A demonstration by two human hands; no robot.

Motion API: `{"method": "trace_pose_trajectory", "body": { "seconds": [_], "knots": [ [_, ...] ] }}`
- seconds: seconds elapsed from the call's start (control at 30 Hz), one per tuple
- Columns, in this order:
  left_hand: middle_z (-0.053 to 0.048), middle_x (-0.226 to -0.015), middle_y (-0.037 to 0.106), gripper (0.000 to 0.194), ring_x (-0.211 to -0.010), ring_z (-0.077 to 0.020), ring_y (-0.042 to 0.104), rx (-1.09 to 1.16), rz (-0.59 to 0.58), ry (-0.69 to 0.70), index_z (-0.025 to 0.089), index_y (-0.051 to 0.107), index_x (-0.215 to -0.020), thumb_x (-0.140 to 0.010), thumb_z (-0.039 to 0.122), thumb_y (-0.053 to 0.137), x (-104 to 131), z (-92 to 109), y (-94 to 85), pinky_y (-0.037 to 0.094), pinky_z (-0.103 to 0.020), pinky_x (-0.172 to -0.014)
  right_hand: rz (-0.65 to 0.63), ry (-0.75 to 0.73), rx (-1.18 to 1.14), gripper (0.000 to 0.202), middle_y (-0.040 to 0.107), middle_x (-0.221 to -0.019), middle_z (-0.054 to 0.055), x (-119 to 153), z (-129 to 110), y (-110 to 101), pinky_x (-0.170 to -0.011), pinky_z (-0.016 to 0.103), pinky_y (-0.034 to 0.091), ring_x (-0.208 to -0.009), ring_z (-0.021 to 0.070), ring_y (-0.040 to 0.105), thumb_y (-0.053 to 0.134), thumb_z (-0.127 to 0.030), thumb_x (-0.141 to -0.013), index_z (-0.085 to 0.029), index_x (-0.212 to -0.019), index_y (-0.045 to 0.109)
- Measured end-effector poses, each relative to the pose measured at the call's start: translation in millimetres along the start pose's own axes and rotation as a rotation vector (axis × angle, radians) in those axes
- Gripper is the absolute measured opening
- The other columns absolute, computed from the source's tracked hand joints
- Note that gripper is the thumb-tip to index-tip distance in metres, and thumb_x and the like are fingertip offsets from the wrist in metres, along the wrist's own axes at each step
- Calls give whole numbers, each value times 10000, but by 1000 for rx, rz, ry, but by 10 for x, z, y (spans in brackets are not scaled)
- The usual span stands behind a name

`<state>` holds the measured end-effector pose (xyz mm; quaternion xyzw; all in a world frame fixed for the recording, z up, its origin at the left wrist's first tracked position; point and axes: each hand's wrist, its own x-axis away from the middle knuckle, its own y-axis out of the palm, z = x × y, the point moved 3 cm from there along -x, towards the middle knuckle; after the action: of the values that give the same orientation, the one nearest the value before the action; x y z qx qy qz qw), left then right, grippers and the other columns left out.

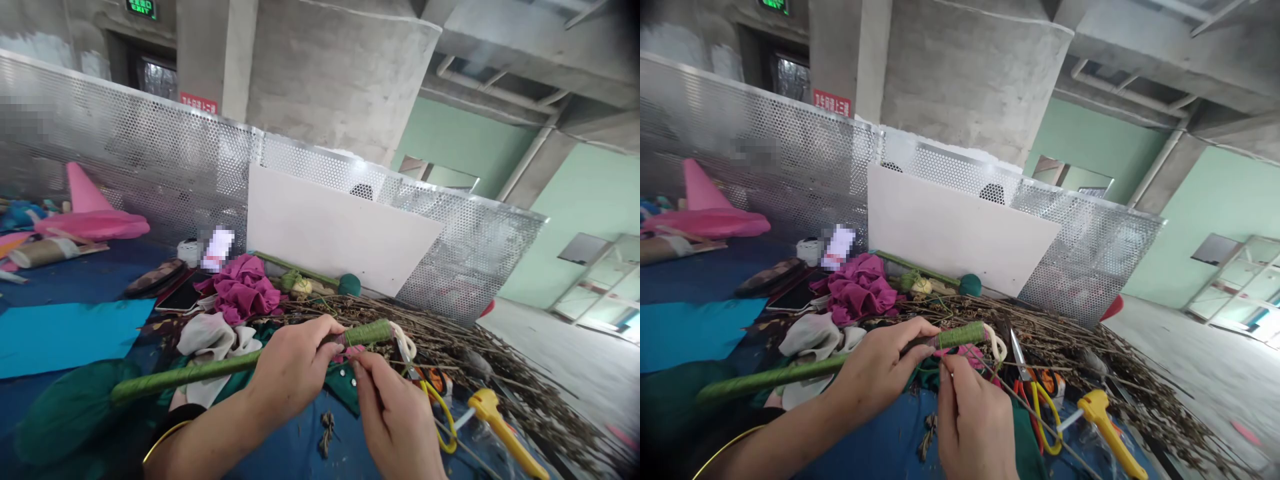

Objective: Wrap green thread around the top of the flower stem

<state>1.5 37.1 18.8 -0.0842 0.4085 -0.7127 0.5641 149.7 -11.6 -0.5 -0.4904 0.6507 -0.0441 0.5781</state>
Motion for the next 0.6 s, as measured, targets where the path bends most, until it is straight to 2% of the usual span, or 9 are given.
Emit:
{"method": "trace_pose_trajectory", "body": {
  "seconds": [0.13,0.37,0.5,0.6],
  "knots": [
    [6,-1059,721,167,-988,-238,652,3,4,-3,255,617,-1018,-892,255,507,-2,-11,27,430,-302,-804,12,41,-66,265,592,-568,18,3,-15,16,-526,214,462,-550,171,649,391,-264,-955,-213,-790,592],
    [2,-1062,721,173,-1008,-237,648,22,-32,-6,250,606,-1024,-895,262,491,18,43,8,432,-292,-795,7,113,-300,254,532,-531,-6,13,-9,-22,-449,202,402,-490,125,542,430,-262,-940,-205,-729,561],
    [14,-984,727,134,-930,-228,655,35,-31,-24,251,601,-983,-889,269,507,26,43,-22,425,-282,-737,23,103,-311,259,515,-512,-5,29,-9,-22,-495,210,428,-579,154,600,434,-242,-932,-207,-712,567],
    [21,-978,725,117,-944,-224,650,57,-22,-28,253,594,-972,-882,264,519,13,24,-18,416,-281,-746,45,57,-286,245,509,-510,-12,51,-12,9,-489,208,421,-534,142,582,437,-219,-926,-208,-723,575]
  ]
}}
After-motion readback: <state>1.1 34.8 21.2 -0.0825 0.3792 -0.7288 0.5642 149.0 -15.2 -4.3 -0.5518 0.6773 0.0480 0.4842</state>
